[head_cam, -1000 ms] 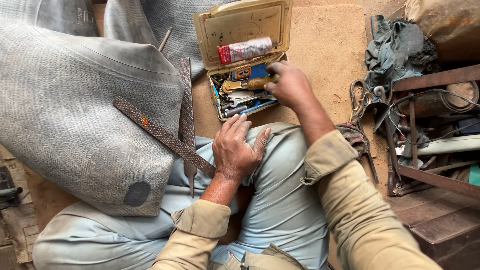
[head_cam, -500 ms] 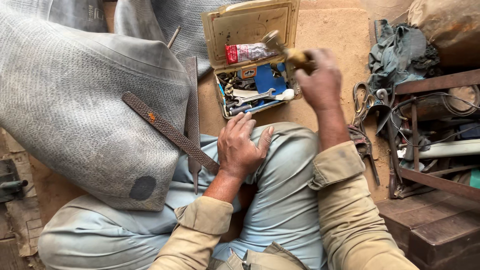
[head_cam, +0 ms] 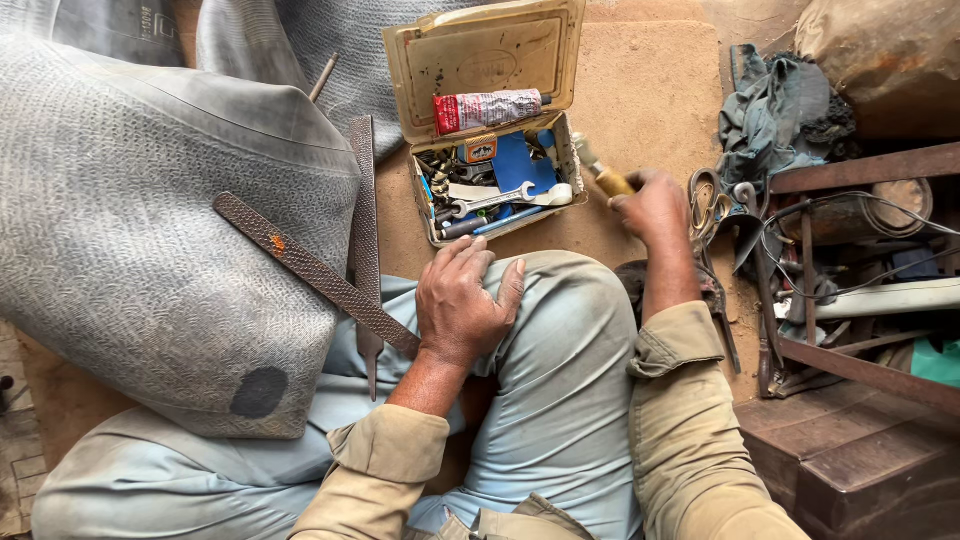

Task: The person files the surface of a large grey rubber tube around a hole, applies adhesive from a tube taken from a toolbox, and uses scissors to cut a circular patch.

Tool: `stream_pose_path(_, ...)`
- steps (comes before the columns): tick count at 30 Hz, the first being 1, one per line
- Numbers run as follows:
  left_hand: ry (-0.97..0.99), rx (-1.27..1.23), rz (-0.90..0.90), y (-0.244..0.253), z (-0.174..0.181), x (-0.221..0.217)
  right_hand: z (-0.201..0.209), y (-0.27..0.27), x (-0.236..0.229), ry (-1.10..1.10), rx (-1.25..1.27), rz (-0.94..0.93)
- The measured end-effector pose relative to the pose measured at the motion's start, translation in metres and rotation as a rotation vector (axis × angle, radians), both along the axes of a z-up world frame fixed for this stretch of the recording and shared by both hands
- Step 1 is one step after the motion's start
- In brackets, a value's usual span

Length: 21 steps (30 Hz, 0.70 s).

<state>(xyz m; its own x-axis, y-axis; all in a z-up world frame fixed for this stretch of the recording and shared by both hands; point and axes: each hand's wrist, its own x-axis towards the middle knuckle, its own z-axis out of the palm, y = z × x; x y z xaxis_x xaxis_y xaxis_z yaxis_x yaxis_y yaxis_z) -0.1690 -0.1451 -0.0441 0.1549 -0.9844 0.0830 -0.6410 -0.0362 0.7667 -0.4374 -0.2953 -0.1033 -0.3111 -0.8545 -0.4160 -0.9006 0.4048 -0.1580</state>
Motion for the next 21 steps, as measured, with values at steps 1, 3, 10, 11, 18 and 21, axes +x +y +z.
stream_pose_path(1,-0.005,0.003,0.001,0.0,0.0,0.0,0.002,-0.001,0.004,0.006,0.02,-0.025)
stream_pose_path(3,-0.009,0.004,0.001,0.0,-0.001,0.0,0.009,-0.002,0.018,-0.008,-0.033,-0.005)
stream_pose_path(10,-0.02,0.016,0.005,0.001,-0.002,-0.001,0.032,-0.004,0.09,-0.389,-0.159,0.649)
stream_pose_path(11,-0.024,0.019,0.005,0.001,-0.002,-0.001,0.031,-0.006,0.098,-0.292,-0.102,0.724)
stream_pose_path(18,-0.028,0.014,0.01,0.0,-0.003,-0.001,0.011,-0.017,0.115,0.156,-0.015,1.086)
stream_pose_path(21,-0.021,0.017,0.006,0.0,-0.002,-0.001,0.002,-0.017,0.114,0.177,-0.099,1.137)
